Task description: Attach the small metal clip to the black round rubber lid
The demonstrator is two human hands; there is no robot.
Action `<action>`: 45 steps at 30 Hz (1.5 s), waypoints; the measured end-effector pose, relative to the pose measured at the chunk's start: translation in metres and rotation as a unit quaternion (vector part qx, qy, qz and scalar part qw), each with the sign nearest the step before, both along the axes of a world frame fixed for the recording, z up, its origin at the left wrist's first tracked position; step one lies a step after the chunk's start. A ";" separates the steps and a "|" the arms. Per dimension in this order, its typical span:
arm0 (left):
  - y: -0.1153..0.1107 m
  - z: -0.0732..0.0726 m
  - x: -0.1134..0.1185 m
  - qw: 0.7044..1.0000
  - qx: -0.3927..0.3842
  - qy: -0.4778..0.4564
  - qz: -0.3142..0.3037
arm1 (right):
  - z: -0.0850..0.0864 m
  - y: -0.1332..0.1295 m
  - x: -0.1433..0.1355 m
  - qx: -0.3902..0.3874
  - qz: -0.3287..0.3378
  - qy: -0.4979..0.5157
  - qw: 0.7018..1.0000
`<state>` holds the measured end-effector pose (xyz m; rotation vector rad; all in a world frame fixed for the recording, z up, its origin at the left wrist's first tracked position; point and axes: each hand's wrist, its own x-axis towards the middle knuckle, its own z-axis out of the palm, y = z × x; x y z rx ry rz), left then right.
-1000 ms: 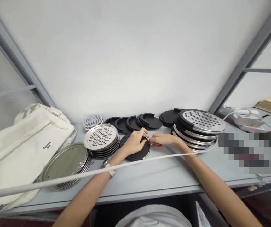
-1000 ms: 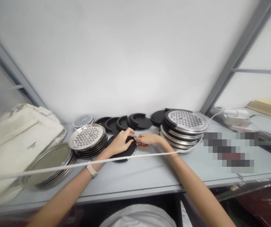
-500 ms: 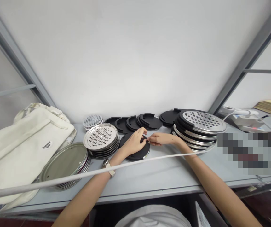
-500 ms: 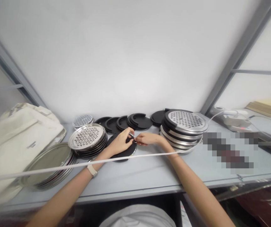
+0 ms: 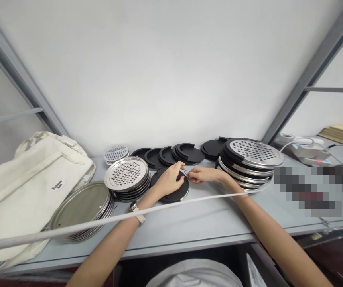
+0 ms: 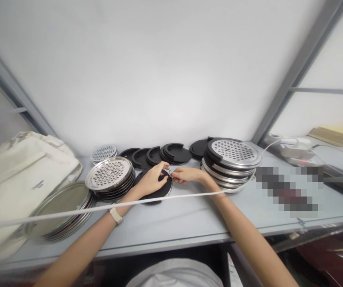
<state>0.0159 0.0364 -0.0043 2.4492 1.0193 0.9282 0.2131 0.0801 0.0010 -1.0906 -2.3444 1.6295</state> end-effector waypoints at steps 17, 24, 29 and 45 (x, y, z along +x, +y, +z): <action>0.003 -0.003 0.000 1.000 0.014 0.008 0.001 | 0.003 -0.004 -0.002 0.010 -0.007 0.012 1.000; 0.004 -0.006 -0.006 0.996 -0.079 -0.033 0.000 | -0.002 0.000 0.001 -0.013 -0.026 0.027 0.999; 0.000 -0.001 -0.009 0.996 -0.076 -0.028 0.026 | 0.002 -0.002 0.002 -0.006 -0.014 0.035 0.999; -0.004 0.005 -0.001 0.991 -0.051 0.067 0.104 | -0.004 -0.005 0.003 -0.036 -0.040 0.029 0.998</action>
